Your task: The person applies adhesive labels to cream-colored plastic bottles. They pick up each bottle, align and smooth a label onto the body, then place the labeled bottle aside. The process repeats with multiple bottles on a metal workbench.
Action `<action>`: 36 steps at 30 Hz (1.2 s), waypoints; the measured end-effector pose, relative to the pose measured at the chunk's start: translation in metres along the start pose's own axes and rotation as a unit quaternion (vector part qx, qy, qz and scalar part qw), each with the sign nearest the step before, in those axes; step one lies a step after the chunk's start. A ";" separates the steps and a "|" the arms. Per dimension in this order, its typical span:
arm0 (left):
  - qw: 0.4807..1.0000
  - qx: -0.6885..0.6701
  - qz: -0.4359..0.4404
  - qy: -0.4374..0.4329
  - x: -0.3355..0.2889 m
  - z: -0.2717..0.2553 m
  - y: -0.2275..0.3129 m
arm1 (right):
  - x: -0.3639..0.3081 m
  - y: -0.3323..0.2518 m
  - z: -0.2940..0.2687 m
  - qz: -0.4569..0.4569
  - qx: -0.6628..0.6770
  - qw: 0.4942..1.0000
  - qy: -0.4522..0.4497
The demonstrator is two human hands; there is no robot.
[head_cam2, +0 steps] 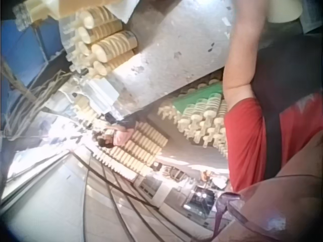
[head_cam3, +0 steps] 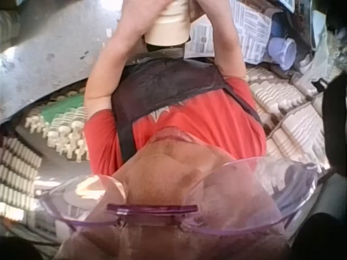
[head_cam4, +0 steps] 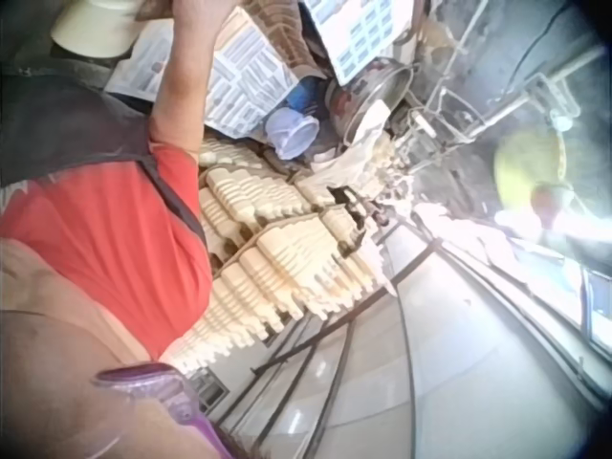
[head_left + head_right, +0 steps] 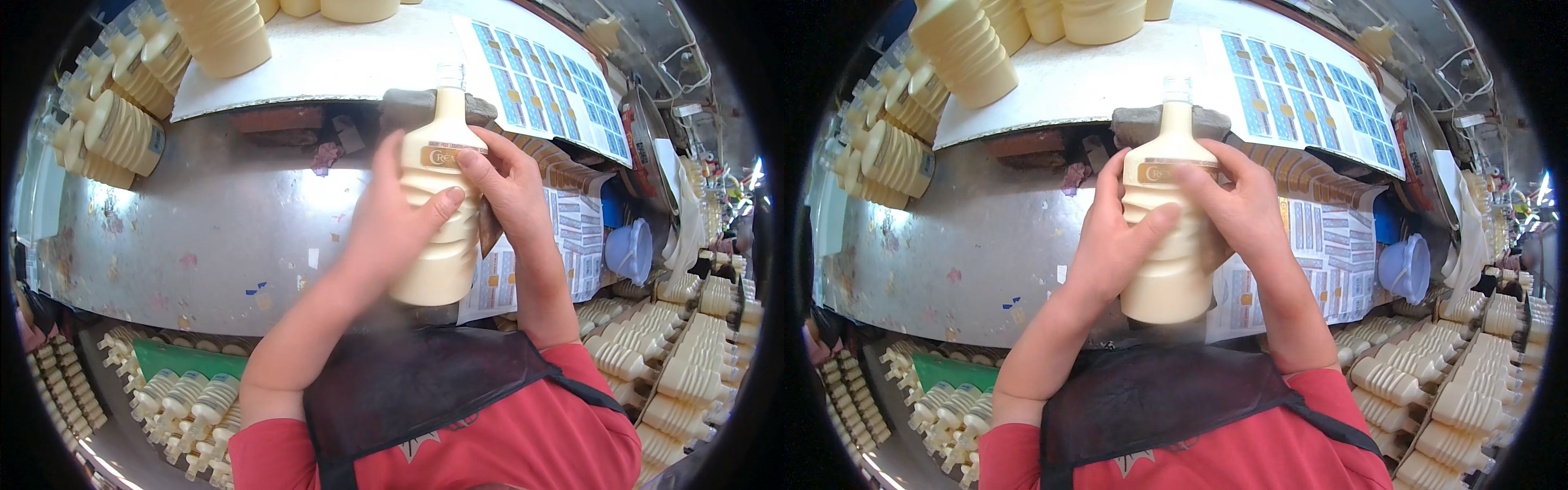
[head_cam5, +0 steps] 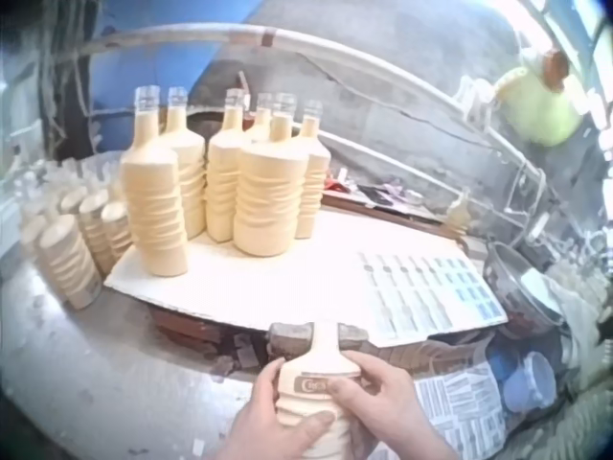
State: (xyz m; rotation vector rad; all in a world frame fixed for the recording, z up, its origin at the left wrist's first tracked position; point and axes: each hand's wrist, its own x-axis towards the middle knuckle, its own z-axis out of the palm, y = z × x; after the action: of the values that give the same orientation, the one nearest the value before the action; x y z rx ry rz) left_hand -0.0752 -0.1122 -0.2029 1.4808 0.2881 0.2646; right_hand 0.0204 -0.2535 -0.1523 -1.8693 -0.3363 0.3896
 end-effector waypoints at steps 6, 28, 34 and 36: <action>0.998 -0.057 -0.015 -0.019 -0.005 0.001 0.004 | -0.001 -0.004 -0.003 0.016 0.004 0.999 -0.032; 0.999 -0.009 -0.053 -0.010 -0.002 0.006 0.016 | -0.002 0.042 -0.033 0.029 0.114 0.993 -0.015; 0.981 -0.177 -0.062 -0.037 0.000 0.000 0.005 | -0.016 0.021 -0.033 0.039 0.158 0.985 -0.058; 0.967 -0.235 -0.080 -0.059 0.003 -0.001 0.003 | -0.018 0.021 -0.036 0.020 0.150 0.987 -0.061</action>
State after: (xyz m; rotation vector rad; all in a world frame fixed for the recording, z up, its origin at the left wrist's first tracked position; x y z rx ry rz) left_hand -0.0727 -0.1094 -0.1998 0.9930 0.2290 0.1031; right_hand 0.0199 -0.2988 -0.1596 -1.5634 -0.3056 0.5523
